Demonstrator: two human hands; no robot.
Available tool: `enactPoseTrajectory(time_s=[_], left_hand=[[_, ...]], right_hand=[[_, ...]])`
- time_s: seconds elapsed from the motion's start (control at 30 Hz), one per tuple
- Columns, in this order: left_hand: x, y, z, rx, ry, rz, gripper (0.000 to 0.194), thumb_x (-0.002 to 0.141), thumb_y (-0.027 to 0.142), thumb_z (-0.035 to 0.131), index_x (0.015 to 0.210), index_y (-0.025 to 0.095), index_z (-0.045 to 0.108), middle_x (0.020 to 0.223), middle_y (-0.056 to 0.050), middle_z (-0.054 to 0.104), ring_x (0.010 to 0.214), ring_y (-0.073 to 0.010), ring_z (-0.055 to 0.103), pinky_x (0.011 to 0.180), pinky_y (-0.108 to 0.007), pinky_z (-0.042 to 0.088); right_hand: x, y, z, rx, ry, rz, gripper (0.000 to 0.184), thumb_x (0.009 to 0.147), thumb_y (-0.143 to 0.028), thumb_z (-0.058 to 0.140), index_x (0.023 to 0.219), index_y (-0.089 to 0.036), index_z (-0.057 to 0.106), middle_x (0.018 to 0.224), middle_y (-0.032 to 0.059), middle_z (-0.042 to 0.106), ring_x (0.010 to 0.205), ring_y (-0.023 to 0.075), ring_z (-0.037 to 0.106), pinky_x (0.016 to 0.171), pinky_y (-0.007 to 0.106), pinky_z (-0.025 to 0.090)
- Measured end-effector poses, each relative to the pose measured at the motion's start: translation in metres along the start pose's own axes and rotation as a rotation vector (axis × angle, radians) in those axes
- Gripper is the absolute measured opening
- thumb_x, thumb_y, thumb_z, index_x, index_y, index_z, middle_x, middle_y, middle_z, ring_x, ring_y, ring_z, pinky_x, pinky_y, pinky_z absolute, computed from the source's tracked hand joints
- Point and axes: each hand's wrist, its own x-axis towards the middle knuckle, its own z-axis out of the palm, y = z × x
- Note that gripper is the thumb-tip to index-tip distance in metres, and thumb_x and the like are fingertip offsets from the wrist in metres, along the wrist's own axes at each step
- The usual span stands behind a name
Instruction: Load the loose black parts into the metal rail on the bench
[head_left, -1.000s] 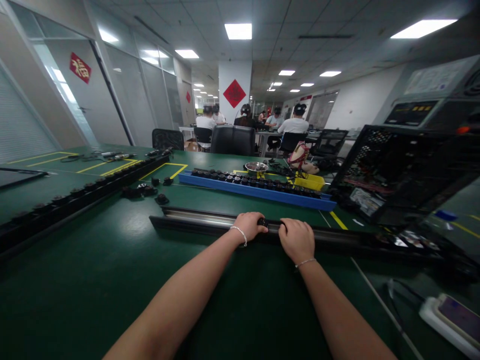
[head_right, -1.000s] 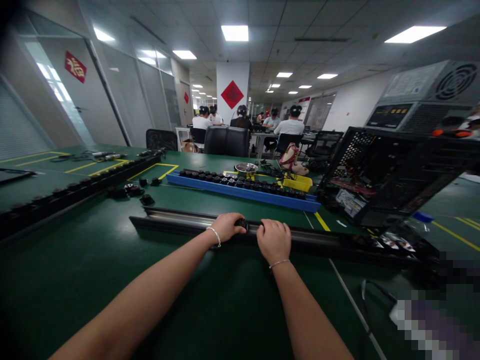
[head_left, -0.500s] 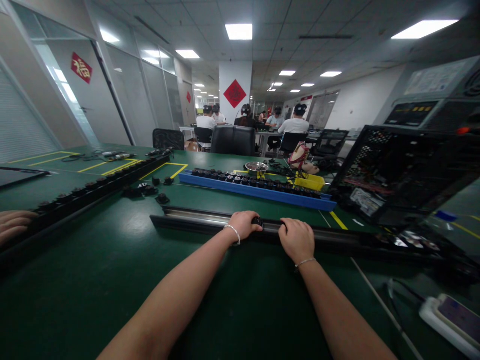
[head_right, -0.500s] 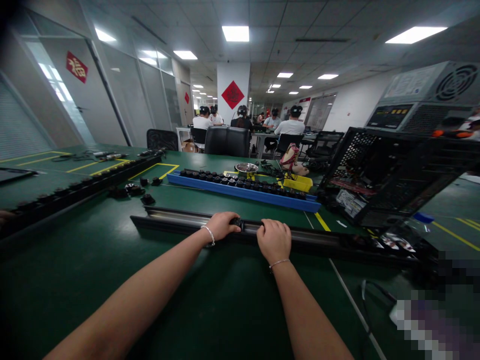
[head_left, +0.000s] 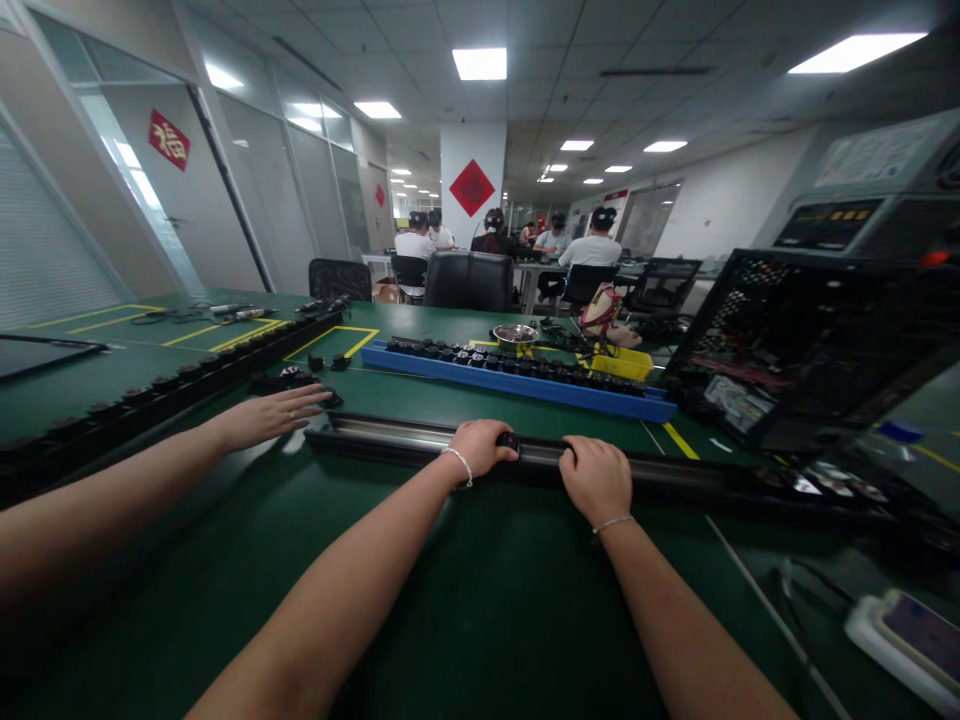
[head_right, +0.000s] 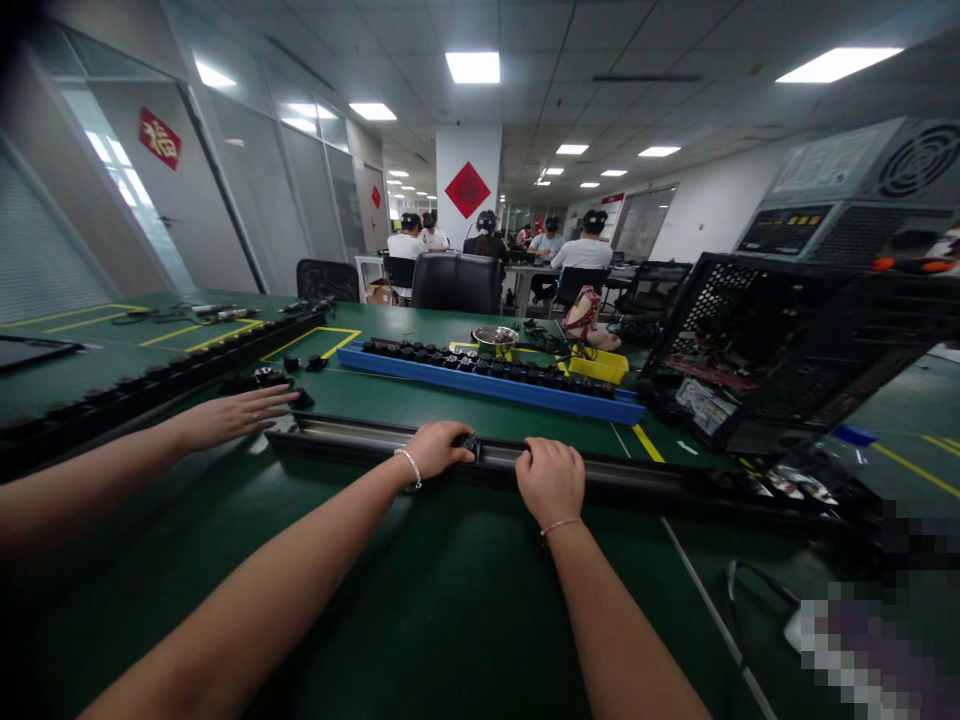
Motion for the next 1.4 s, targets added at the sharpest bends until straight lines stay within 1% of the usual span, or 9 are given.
enactPoseTrajectory(time_s=[0.13, 0.3, 0.67, 1.0, 1.17, 1.4], left_hand=[[-0.001, -0.006, 0.0, 0.011, 0.014, 0.01, 0.041, 0.074, 0.045, 0.059, 0.109, 0.024, 0.058, 0.108, -0.004, 0.064, 0.103, -0.0219, 0.056, 0.09, -0.033, 0.041], [-0.003, -0.009, -0.002, 0.011, 0.012, 0.009, 0.041, 0.074, 0.045, 0.059, 0.109, 0.025, 0.058, 0.111, -0.004, 0.062, 0.105, -0.0221, 0.054, 0.092, -0.035, 0.04], [-0.009, -0.017, -0.011, 0.029, 0.008, 0.018, 0.039, 0.074, 0.041, 0.061, 0.108, 0.023, 0.058, 0.112, -0.003, 0.062, 0.108, -0.021, 0.053, 0.093, -0.032, 0.039], [-0.013, -0.031, -0.016, 0.046, 0.011, -0.001, 0.039, 0.073, 0.041, 0.061, 0.108, 0.024, 0.059, 0.115, -0.005, 0.06, 0.111, -0.0219, 0.051, 0.096, -0.035, 0.036], [-0.016, -0.037, -0.02, 0.053, -0.006, -0.002, 0.04, 0.074, 0.04, 0.061, 0.11, 0.023, 0.058, 0.117, -0.005, 0.059, 0.112, -0.0212, 0.051, 0.097, -0.032, 0.036], [-0.02, -0.048, -0.025, 0.068, -0.003, -0.01, 0.039, 0.074, 0.039, 0.061, 0.11, 0.023, 0.058, 0.119, -0.005, 0.058, 0.114, -0.0205, 0.05, 0.098, -0.031, 0.035]], right_hand=[[0.0, 0.0, 0.0, -0.005, 0.001, 0.002, 0.03, 0.08, -0.023, 0.04, 0.097, -0.018, 0.064, 0.101, 0.0046, 0.065, 0.097, 0.0182, 0.053, 0.089, 0.033, 0.03], [0.0, 0.0, 0.0, -0.006, -0.01, -0.001, 0.03, 0.08, -0.023, 0.04, 0.098, -0.018, 0.064, 0.101, 0.0049, 0.065, 0.097, 0.0185, 0.053, 0.089, 0.033, 0.03], [0.0, -0.001, -0.001, 0.009, -0.011, 0.004, 0.03, 0.08, -0.023, 0.04, 0.098, -0.018, 0.063, 0.101, 0.0052, 0.065, 0.097, 0.0186, 0.053, 0.088, 0.032, 0.029], [0.0, -0.002, -0.003, 0.0, -0.017, 0.007, 0.03, 0.08, -0.022, 0.04, 0.098, -0.018, 0.064, 0.102, 0.0051, 0.065, 0.097, 0.0184, 0.053, 0.088, 0.033, 0.03], [0.0, -0.002, -0.003, 0.008, -0.012, 0.014, 0.031, 0.08, -0.023, 0.039, 0.098, -0.019, 0.064, 0.101, 0.0048, 0.065, 0.097, 0.0183, 0.053, 0.088, 0.033, 0.03], [0.0, -0.001, -0.002, 0.004, -0.007, 0.01, 0.03, 0.079, -0.023, 0.04, 0.098, -0.019, 0.064, 0.101, 0.0047, 0.065, 0.097, 0.0184, 0.053, 0.088, 0.033, 0.03]])
